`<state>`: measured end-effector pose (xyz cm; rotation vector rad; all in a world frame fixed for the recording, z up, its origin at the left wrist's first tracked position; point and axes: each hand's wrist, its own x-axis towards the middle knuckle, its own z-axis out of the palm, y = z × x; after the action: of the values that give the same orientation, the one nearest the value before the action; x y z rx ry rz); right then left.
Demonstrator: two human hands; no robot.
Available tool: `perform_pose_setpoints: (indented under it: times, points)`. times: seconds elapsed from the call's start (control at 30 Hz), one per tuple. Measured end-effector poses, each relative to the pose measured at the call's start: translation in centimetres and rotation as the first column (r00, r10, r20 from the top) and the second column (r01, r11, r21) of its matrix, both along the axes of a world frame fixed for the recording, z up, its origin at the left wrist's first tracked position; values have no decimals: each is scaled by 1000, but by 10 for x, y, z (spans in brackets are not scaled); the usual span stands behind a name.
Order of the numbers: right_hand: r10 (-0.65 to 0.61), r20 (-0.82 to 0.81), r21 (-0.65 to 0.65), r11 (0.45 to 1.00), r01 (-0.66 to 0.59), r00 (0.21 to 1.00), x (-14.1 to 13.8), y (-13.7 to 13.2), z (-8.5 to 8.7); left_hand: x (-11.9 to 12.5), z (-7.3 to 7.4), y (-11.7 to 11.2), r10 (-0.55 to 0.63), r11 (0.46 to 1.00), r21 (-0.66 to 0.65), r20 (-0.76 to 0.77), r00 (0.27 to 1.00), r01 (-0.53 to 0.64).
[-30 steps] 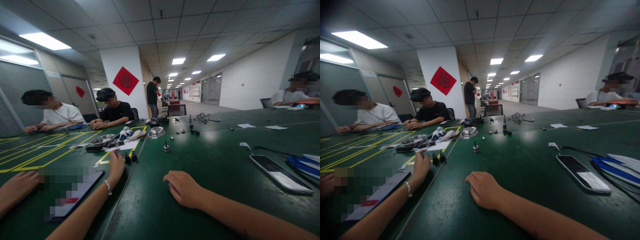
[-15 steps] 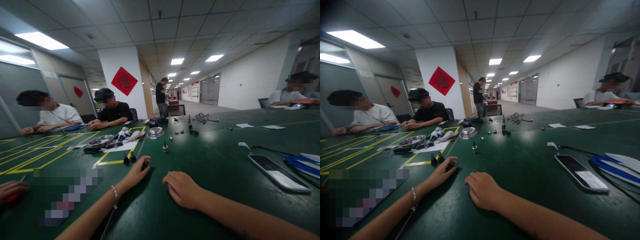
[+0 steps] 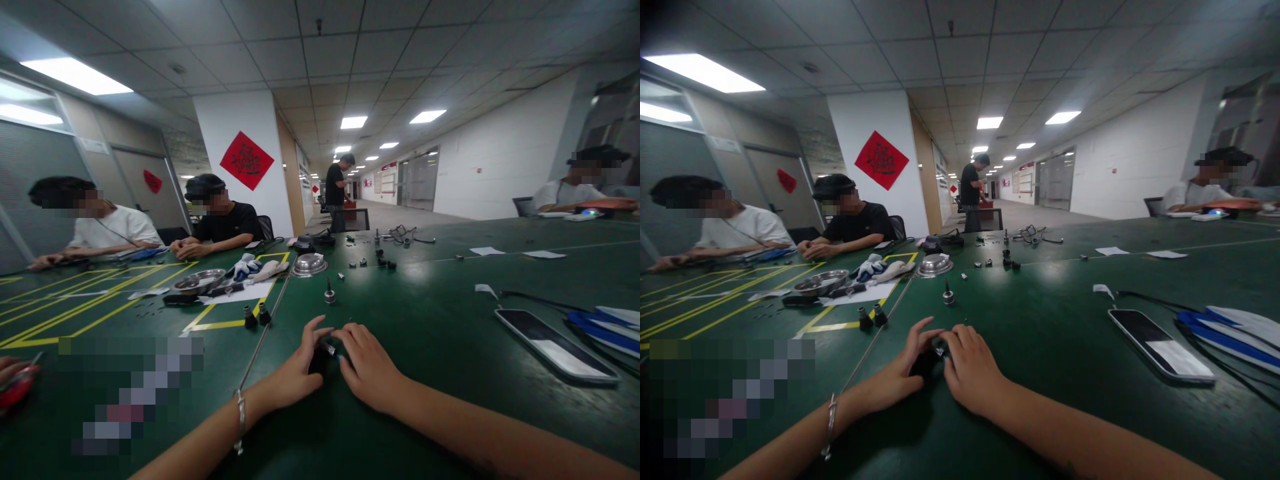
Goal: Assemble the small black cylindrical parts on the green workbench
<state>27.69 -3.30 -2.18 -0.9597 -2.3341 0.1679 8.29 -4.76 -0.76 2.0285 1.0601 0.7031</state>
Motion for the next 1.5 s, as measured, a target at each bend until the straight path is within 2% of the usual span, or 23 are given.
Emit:
perform_pose_setpoints:
  times: [0.2, 0.27, 0.4, 0.63, 0.93, 1.17, 1.27, 1.37, 1.5]
  points:
    - [8, 37, -23, 1000, -7, 999, 1, 1, -2, -6, -3, 8, 173, 981, 117, -196, 965, -152]
    - [25, 47, -36, 999, -23, 999, 2, 1, -2, -6, -6, 10, 198, 975, 151, -237, 951, -166]
    - [40, 41, -44, 998, -38, 998, 1, 1, -2, -4, -9, 9, 168, 974, 192, -258, 952, -120]
    - [62, 46, -53, 997, -59, 997, 0, 2, -1, -4, -10, 9, 101, 981, 185, -256, 961, -54]
    - [20, 38, -30, 999, -19, 999, -1, 3, -2, -1, -8, 7, 113, 979, 195, -323, 940, -51]
    - [-2, -103, 61, 998, 8, 995, -1, 1, 2, 0, -10, 8, 149, 976, 196, -266, 952, -98]
    - [16, -161, 88, 996, -2, 987, -1, 0, 4, 3, -9, 7, 221, 961, 222, -254, 942, -165]
    - [37, -163, 94, 995, -22, 986, -1, 0, 4, 6, -6, 6, 300, 934, 252, -175, 938, -252]
    - [32, -127, 98, 995, -19, 991, -1, 0, 1, 5, -4, 8, 309, 926, 273, -149, 940, -261]
